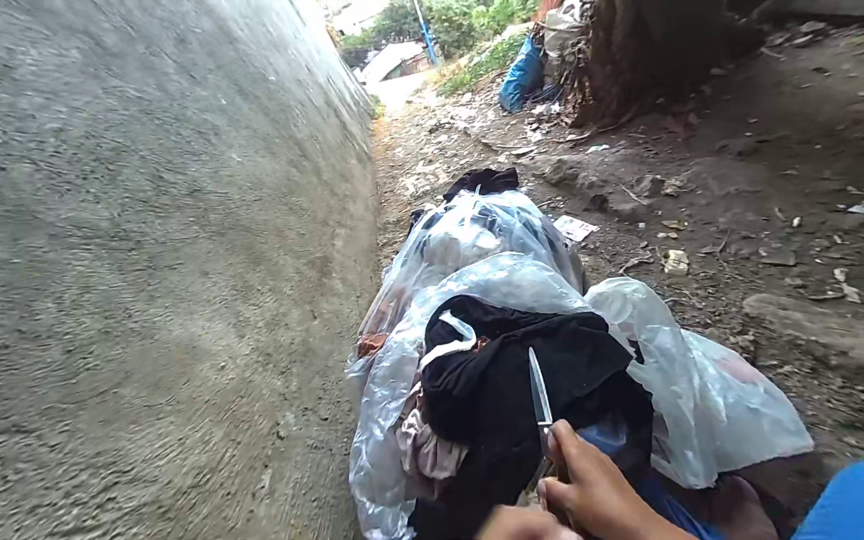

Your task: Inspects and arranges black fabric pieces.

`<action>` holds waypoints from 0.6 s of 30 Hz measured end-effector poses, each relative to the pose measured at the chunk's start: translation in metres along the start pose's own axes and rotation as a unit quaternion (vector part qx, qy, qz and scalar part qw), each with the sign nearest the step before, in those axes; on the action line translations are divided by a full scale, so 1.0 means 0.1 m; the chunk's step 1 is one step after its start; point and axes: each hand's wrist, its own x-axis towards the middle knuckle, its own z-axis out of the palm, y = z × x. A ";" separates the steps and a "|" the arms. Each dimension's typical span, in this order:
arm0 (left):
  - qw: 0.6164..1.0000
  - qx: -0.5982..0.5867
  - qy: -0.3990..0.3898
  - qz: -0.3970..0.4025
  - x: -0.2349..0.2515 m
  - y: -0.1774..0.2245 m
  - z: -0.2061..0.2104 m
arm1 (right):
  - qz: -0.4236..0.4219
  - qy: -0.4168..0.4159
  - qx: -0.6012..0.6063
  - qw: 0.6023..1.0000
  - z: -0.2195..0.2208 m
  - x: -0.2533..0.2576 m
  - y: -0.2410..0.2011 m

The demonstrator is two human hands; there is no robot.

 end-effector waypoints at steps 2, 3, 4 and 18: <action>0.970 -0.061 0.228 -0.057 -0.09 -0.02 -0.20 | -0.004 0.054 0.086 0.995 0.02 -0.04 0.07; 0.941 -0.076 0.316 -0.093 -0.03 -0.09 -0.25 | -0.009 0.072 0.135 0.988 0.02 -0.06 0.11; 0.913 -0.099 0.374 -0.125 0.06 -0.18 -0.27 | -0.018 0.085 0.191 0.978 0.00 -0.09 0.15; 0.864 -0.255 0.422 -0.100 0.30 0.01 -0.58 | -0.201 -0.166 -0.043 0.965 -0.56 -0.41 0.40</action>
